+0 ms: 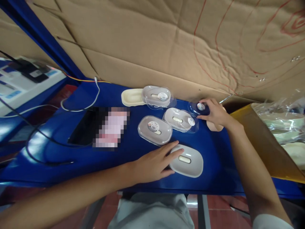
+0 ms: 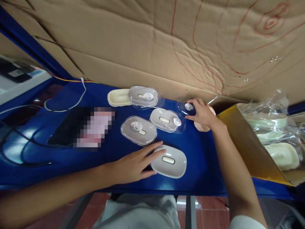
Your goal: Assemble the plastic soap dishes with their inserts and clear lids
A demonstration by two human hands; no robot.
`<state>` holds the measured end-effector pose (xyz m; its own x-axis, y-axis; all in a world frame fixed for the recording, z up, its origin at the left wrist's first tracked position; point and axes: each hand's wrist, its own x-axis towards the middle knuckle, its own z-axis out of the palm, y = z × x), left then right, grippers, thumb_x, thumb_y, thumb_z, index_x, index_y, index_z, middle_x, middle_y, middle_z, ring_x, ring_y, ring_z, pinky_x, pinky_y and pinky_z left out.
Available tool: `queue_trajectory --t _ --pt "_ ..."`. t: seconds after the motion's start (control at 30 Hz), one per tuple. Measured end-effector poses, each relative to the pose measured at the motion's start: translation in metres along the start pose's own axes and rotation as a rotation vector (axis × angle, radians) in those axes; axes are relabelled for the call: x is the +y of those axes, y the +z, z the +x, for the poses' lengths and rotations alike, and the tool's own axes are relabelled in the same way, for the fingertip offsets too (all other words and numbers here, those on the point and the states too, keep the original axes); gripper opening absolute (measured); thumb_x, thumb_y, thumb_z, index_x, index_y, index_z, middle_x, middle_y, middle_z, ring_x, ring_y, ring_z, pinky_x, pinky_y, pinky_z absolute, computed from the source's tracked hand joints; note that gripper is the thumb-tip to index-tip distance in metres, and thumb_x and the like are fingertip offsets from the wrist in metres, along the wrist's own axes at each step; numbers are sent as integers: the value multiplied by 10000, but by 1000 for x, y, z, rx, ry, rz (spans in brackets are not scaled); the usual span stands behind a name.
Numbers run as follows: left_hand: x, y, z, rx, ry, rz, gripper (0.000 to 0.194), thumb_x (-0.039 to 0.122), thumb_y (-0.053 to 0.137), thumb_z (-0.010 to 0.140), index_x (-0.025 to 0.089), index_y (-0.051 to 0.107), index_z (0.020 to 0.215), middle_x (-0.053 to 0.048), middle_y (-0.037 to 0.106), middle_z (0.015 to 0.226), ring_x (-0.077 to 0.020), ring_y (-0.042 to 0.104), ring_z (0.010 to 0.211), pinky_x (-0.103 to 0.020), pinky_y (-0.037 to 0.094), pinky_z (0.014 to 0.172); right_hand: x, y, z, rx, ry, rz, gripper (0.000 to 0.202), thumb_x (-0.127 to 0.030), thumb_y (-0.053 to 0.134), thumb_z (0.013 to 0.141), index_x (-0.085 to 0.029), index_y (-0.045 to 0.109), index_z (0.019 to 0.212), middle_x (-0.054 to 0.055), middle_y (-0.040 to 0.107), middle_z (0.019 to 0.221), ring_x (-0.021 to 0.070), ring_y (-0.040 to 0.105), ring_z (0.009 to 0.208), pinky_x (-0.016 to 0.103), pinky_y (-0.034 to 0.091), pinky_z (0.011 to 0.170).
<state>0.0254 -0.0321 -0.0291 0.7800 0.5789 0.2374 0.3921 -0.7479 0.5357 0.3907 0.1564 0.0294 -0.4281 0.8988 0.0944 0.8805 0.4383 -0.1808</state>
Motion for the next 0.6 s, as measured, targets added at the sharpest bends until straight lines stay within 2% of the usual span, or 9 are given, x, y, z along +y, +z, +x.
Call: queue_trajectory --t 0.07,0.13,0.23,0.33,0.43,0.5,0.6 --pt "1 0 0 -1 -8 -24 810 329 740 1045 190 300 1710 -241 325 1784 -370 401 1639 -492 483 1278 -21 -14 -13 110 -12 -25 643 -615 743 923 -305 584 1464 137 608 1506 430 534 1469 667 433 1209" --pt "1 0 1 4 -16 -52 860 325 736 1048 209 232 1735 -241 334 1780 -372 390 1644 -509 466 1289 -46 -28 -32 220 -36 34 691 -632 730 946 -307 537 1525 144 600 1508 417 555 1449 643 440 1224" --pt "0 2 0 15 -36 -109 972 287 737 1040 242 94 1768 -228 341 1781 -363 383 1648 -518 451 1301 -85 -36 -77 346 -137 122 737 -607 775 941 -332 502 1568 140 594 1512 409 565 1446 628 466 1217" --pt "-2 5 0 30 -54 -178 1109 250 769 1011 253 -35 1776 -223 327 1790 -351 386 1648 -503 449 1309 -118 -21 -133 218 -175 254 772 -612 795 933 -355 489 1593 135 588 1543 404 581 1447 606 518 1186" --pt "-2 7 1 42 -59 -230 1204 254 807 984 268 -104 1770 -219 300 1801 -349 382 1649 -501 446 1313 -141 6 -180 45 -106 281 771 -593 806 933 -362 504 1603 131 541 1615 390 599 1444 550 605 1107" --pt "-2 7 2 43 -71 -249 1218 260 821 976 277 -102 1771 -215 296 1804 -350 384 1648 -504 443 1313 -151 22 -197 25 -74 259 736 -553 782 967 -369 492 1618 135 517 1636 382 597 1451 551 622 1092" --pt "-2 7 3 48 -73 -268 1212 243 832 968 283 -72 1775 -217 307 1800 -354 392 1645 -507 435 1315 -163 35 -203 36 -72 240 709 -514 753 1002 -368 471 1636 146 504 1637 390 571 1481 600 607 1123"
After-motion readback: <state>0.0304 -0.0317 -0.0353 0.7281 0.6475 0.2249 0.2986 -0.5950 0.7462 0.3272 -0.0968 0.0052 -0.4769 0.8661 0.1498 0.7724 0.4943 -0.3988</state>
